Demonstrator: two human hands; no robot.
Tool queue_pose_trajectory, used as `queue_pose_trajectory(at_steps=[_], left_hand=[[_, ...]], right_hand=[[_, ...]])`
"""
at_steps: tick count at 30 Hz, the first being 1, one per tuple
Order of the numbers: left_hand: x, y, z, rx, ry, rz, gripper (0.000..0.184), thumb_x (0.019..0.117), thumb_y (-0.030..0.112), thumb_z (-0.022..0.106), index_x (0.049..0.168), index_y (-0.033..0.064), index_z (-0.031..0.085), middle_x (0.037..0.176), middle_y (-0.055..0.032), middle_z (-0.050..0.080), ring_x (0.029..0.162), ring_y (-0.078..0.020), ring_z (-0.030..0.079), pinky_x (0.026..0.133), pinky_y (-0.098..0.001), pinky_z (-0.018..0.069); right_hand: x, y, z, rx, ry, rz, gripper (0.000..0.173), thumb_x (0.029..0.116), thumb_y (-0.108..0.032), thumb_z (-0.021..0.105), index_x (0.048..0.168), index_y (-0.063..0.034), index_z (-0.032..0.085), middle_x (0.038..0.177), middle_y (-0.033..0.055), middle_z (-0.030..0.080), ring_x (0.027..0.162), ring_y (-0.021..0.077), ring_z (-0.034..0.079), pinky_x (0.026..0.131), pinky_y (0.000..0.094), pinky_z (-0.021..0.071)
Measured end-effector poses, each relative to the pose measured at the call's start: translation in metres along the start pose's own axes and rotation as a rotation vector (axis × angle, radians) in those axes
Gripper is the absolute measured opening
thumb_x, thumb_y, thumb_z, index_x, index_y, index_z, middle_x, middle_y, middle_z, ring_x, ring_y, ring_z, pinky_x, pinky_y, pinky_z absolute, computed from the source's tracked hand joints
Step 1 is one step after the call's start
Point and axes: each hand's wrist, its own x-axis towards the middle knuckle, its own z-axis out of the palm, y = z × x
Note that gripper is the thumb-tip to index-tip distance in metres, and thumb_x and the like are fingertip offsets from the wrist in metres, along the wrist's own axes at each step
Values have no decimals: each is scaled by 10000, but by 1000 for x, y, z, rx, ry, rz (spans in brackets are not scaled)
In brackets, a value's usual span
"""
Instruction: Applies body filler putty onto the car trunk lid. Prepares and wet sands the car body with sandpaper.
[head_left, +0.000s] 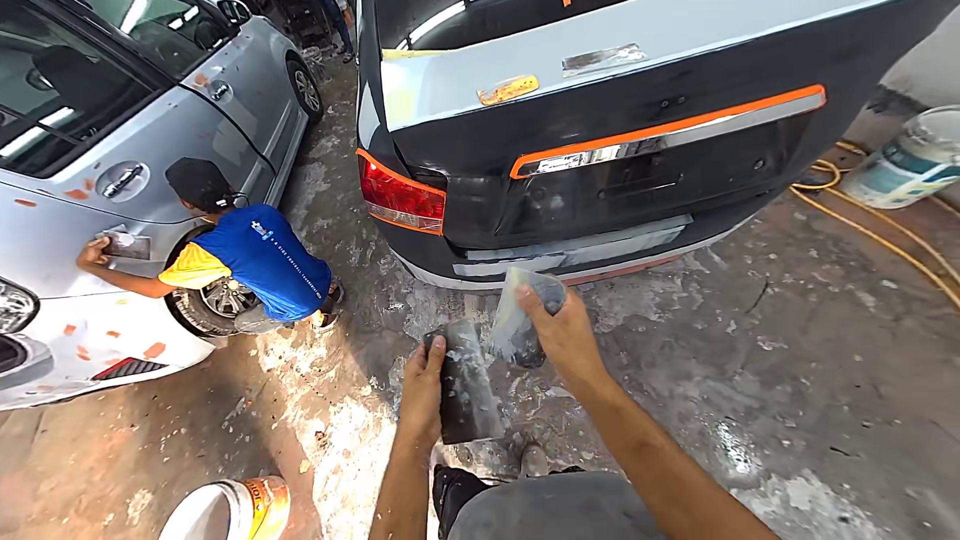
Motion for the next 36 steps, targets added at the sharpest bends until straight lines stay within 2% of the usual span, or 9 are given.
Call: queue_pose_trajectory(at_steps=[5,8,10,14,19,22,26,33,36], left_hand=[[-4,4,14,5,-165,-176,411,1094,342,439,1263,10,612,973,-175,716,837,-250,724,757,-414,626],[-15,5,41,10,-271,-242,402,1091,346,444,1255,18,610,964,-157,716,834,-232,720,760,-390,622],[-16,9,48,-52,-186,-270,406,1091,373,428,1150,27,633,857,-123,690,708,-190,683,637,-333,597],[3,16,21,-7,40,-148,413,1064,391,494,1210,30,631,932,-141,707,805,-222,702,733,-403,606],[18,8,1,61,144,32,429,963,201,712,1317,22,548,1071,-159,702,902,-238,715,791,-409,615],[13,0,10,-6,195,22,450,919,167,762,1304,25,576,1030,-172,719,834,-256,730,723,-415,632],[16,7,10,-207,357,109,381,985,196,674,1310,30,565,1009,-153,714,831,-223,723,726,-395,628],[4,-9,27,-280,240,176,480,1121,375,267,1492,77,326,1247,-137,604,1080,-189,653,919,-386,567],[-17,-28,43,-430,4,216,659,1061,553,309,1488,51,278,1296,-115,583,1162,-180,624,996,-402,540]], right_hand=[[11,8,-8,-10,41,88,362,1053,-465,524,1074,-111,600,814,78,644,641,171,635,552,331,545],[16,27,5,-177,36,-58,470,1075,-511,410,988,-83,585,669,54,547,545,170,549,512,358,483],[11,39,3,-398,-60,-143,558,1069,-566,343,1019,-71,594,655,60,548,542,199,568,501,409,500],[-15,70,-23,-789,-438,-55,546,1020,-564,510,1224,-66,605,796,119,683,766,302,707,732,541,578],[-16,70,-21,-146,-145,268,498,998,-205,675,1395,-19,438,1142,170,683,1006,258,710,894,441,596],[-25,42,-14,79,-191,275,344,960,-122,714,1268,-7,614,1076,140,732,933,230,727,831,393,615],[-27,55,-46,-397,-613,158,340,1004,-369,625,1067,-46,713,906,68,699,825,150,675,811,375,568],[-27,35,-28,269,-166,564,294,1066,-209,552,1277,-5,573,1080,158,706,930,239,723,800,389,616],[-25,37,-15,275,-98,523,355,1014,-181,649,1304,11,577,1098,178,719,959,258,731,858,407,620]])
